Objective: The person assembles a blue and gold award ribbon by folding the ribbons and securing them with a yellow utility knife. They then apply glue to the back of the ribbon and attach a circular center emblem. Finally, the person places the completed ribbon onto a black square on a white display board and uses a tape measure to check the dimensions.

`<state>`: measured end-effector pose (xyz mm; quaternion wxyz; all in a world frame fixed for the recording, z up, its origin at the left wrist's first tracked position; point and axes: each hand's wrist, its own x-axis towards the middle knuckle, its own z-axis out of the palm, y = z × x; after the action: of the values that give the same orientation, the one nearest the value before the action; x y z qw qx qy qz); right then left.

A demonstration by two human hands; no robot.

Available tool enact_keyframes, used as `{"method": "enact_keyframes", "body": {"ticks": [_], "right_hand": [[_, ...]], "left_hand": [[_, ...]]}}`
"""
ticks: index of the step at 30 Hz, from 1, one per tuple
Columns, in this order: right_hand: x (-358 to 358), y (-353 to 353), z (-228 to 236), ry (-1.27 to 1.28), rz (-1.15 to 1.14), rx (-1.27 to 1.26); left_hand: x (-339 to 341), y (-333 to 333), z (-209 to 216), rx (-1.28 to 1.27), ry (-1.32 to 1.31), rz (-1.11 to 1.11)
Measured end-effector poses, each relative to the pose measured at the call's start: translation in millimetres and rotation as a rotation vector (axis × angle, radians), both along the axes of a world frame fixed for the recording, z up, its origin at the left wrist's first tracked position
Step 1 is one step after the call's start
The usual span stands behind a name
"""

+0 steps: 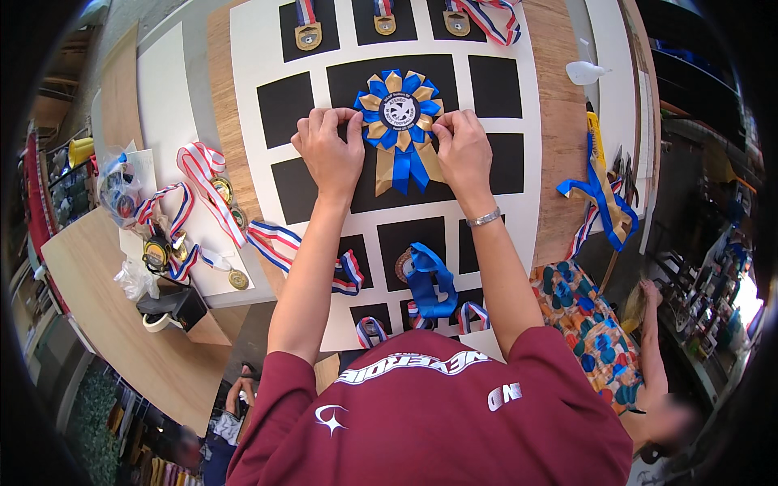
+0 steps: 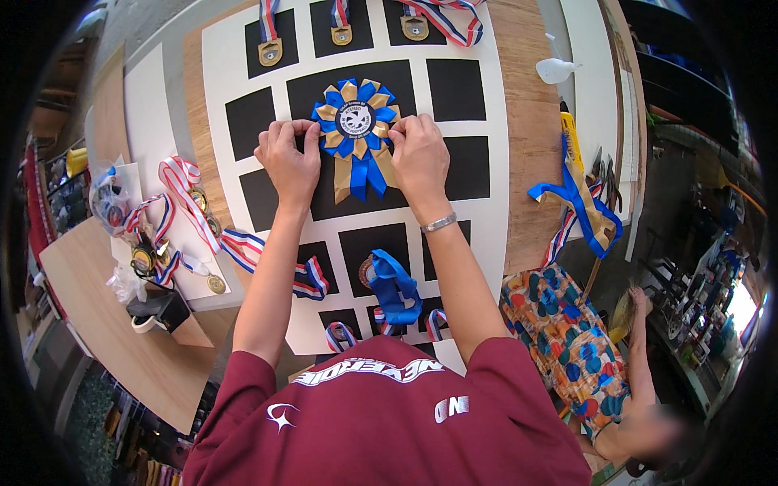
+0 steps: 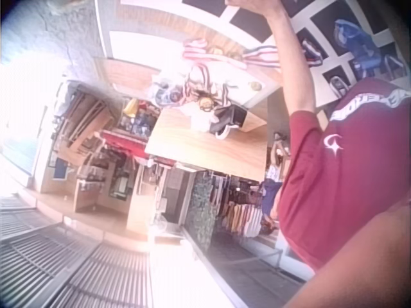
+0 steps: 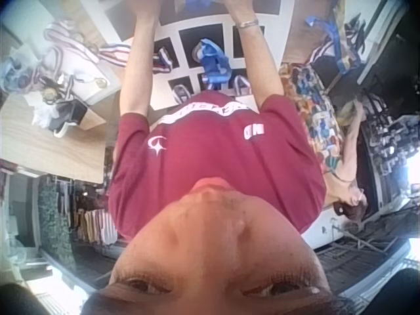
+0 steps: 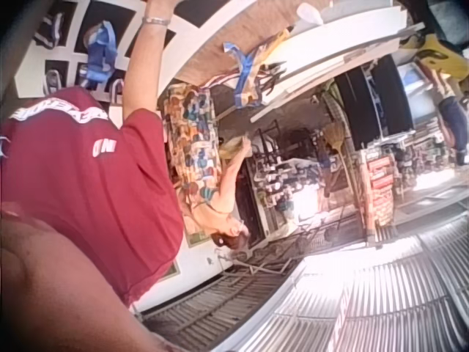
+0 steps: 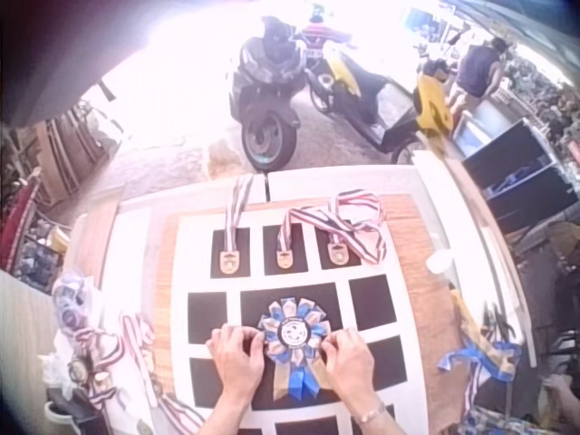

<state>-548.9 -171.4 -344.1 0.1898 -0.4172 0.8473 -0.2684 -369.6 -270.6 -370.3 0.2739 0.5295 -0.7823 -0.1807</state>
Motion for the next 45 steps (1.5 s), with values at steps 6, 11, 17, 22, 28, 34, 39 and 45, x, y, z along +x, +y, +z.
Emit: {"method": "enact_keyframes", "body": {"ticks": [6, 11, 17, 22, 28, 34, 39, 45], "right_hand": [[1, -1, -1, 0.039, 0.027, 0.012], [2, -1, -1, 0.062, 0.043, 0.015], [-5, -4, 9, -0.093, -0.002, 0.047], [-10, -19, 10, -0.02, 0.0, -0.047], [-6, -25, -1, 0.024, -0.013, 0.038], [-5, -26, 0, 0.0, -0.017, 0.038], [-6, -26, 0, 0.003, -0.012, 0.043], [-5, -26, 0, 0.008, -0.001, 0.048]], "left_hand": [[-3, -1, -2, 0.002, -0.012, 0.026], [-5, -1, -2, 0.001, -0.012, 0.039], [-6, -4, 4, 0.019, 0.062, 0.045], [-16, -8, 4, -0.003, 0.035, -0.006], [-22, -10, -3, 0.028, 0.059, 0.04], [-22, -9, -3, 0.036, 0.046, 0.059], [-24, -9, -3, 0.031, 0.054, 0.068], [-25, -9, -3, 0.042, 0.055, 0.077]]}}
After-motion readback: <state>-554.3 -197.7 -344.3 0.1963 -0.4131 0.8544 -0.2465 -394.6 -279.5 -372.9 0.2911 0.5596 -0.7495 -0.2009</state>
